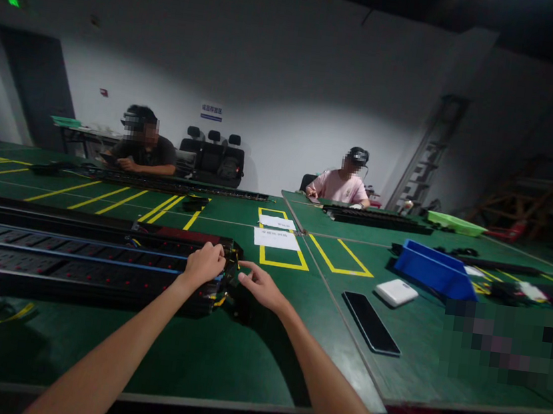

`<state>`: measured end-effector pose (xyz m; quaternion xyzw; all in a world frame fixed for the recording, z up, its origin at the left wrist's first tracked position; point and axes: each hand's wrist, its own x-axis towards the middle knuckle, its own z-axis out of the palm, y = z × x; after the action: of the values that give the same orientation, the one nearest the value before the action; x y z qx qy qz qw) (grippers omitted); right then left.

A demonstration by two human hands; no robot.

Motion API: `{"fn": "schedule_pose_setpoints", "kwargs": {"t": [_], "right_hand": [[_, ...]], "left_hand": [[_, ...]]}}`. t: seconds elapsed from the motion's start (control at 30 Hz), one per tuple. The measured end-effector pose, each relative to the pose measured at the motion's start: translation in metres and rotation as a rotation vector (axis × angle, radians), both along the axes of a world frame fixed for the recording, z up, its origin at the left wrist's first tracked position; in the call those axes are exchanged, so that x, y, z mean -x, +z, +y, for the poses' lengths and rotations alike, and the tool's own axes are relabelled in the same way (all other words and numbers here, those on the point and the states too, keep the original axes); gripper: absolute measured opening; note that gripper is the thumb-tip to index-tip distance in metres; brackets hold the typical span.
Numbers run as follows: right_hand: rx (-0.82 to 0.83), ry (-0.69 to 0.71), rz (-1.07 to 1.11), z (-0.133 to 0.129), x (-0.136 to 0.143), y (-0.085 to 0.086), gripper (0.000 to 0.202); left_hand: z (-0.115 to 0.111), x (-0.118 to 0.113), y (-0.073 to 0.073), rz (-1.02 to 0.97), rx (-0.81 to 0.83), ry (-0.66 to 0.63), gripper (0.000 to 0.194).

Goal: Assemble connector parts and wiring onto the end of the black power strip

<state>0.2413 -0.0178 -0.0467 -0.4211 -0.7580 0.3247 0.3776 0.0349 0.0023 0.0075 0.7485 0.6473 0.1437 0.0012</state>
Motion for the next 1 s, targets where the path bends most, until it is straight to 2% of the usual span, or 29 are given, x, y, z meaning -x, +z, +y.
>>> {"fn": "schedule_pose_setpoints", "kwargs": {"t": [0.07,0.17,0.4,0.63,0.9,1.0], "right_hand": [[-0.035,0.053,-0.047,-0.002,0.009,0.002,0.060],[-0.074,0.087,-0.082,-0.003,0.016,0.005,0.052],[-0.025,-0.080,-0.002,0.008,-0.004,0.000,0.049],[-0.124,-0.197,-0.077,0.020,-0.030,0.000,0.046],[-0.119,-0.178,-0.184,0.020,-0.036,-0.004,0.048],[-0.092,-0.203,-0.232,0.018,-0.031,-0.006,0.057]], "left_hand": [[-0.001,0.000,0.001,0.005,0.010,0.007,0.030],[0.000,0.000,0.001,0.011,0.019,0.007,0.030],[0.003,0.001,-0.002,0.013,0.005,-0.012,0.030],[0.003,0.002,-0.001,0.004,-0.015,-0.019,0.029],[0.004,0.002,-0.002,0.001,-0.019,-0.024,0.028],[0.004,0.002,-0.002,0.005,-0.024,-0.011,0.028]]}}
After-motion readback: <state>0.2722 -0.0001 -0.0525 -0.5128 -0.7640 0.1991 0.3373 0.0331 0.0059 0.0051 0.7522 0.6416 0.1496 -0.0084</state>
